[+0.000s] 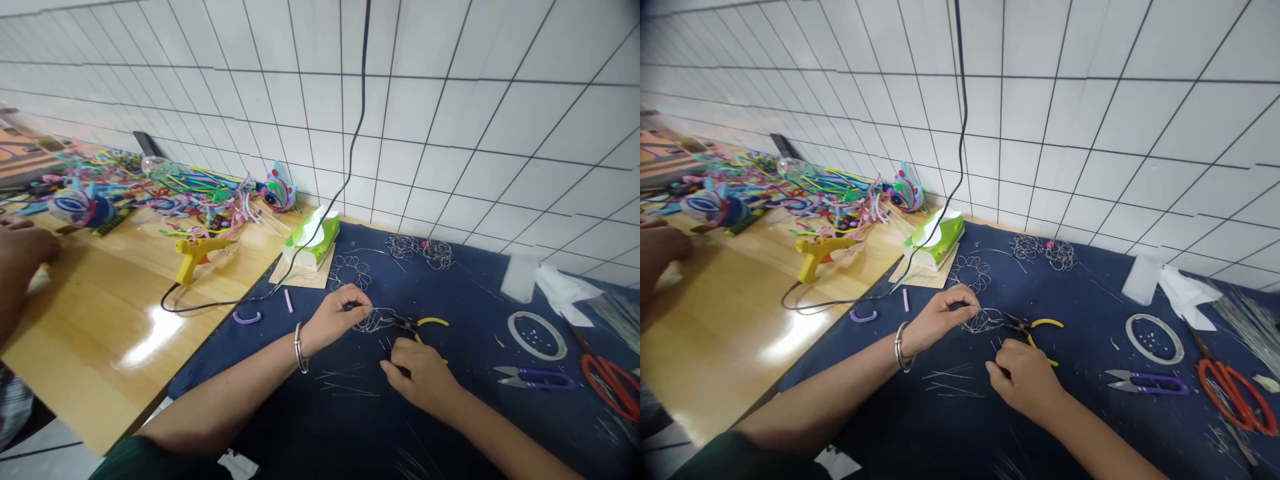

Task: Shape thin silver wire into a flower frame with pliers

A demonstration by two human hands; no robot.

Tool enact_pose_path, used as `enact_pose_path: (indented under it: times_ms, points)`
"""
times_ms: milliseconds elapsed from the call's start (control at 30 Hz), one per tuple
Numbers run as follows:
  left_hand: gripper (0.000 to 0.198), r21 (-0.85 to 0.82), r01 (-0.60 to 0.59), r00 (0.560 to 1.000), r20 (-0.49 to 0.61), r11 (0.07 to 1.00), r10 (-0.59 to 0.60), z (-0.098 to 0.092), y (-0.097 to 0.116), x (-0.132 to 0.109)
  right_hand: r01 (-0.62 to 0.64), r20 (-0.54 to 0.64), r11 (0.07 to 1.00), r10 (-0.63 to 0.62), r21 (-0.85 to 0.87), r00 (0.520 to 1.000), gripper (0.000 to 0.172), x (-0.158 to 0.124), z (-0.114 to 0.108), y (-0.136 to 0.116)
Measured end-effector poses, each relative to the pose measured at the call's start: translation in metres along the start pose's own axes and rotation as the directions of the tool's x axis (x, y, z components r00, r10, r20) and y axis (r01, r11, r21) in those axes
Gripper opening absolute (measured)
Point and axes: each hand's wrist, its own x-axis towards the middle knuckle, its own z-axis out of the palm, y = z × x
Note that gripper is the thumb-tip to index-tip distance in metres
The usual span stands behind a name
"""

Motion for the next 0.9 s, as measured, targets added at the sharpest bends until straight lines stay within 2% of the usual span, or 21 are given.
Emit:
enact_pose_path:
  times_ms: [67,167,333,400,500,567,600,667,767,900]
  points:
    - [0.011,-0.004,-0.024,1.000,-0.016,1.000,0.024,0.000,0.003,-0.001,0.045,0.000,0.990,-0.046,-0.132,0.999,0.023,0.000,0.002,-0.001]
    - [0.010,-0.009,-0.066,0.998,-0.023,0.998,0.066,0.000,0.006,-0.003,0.131,-0.020,0.966,-0.139,-0.223,0.990,0.019,0.001,-0.004,-0.006]
    - [0.011,0.005,-0.106,0.994,-0.018,0.994,0.106,0.002,0.005,-0.005,0.210,-0.105,0.966,-0.227,-0.150,0.968,0.017,0.000,-0.024,-0.008]
    - [0.011,0.015,-0.111,0.994,-0.019,0.994,0.111,0.003,0.003,-0.005,0.183,-0.205,0.982,-0.190,-0.052,0.960,0.015,-0.003,-0.028,-0.006]
    - [0.012,0.029,-0.114,0.993,-0.021,0.993,0.115,0.004,0.000,-0.005,0.047,-0.391,0.995,-0.009,0.089,0.920,0.006,-0.006,-0.030,-0.002]
    - [0.012,0.033,-0.113,0.994,-0.013,0.993,0.113,0.004,-0.001,-0.004,0.006,-0.433,0.994,0.040,0.106,0.901,0.020,-0.005,-0.027,0.000]
    - [0.013,0.032,-0.112,0.994,-0.010,0.993,0.113,0.005,-0.001,-0.004,0.024,-0.433,0.996,0.013,0.081,0.901,0.027,-0.004,-0.025,0.000]
    - [0.013,0.029,-0.114,0.993,-0.005,0.993,0.114,0.005,-0.002,-0.004,0.130,-0.428,0.991,-0.122,-0.009,0.896,0.038,-0.001,-0.020,0.002]
    - [0.013,0.023,-0.117,0.993,-0.010,0.993,0.118,0.006,-0.002,-0.004,0.262,-0.409,0.955,-0.296,-0.138,0.863,0.043,0.000,-0.012,0.004]
    - [0.013,0.020,-0.118,0.993,-0.006,0.993,0.118,0.006,-0.002,-0.005,0.298,-0.361,0.936,-0.348,-0.188,0.865,0.041,-0.002,-0.007,0.006]
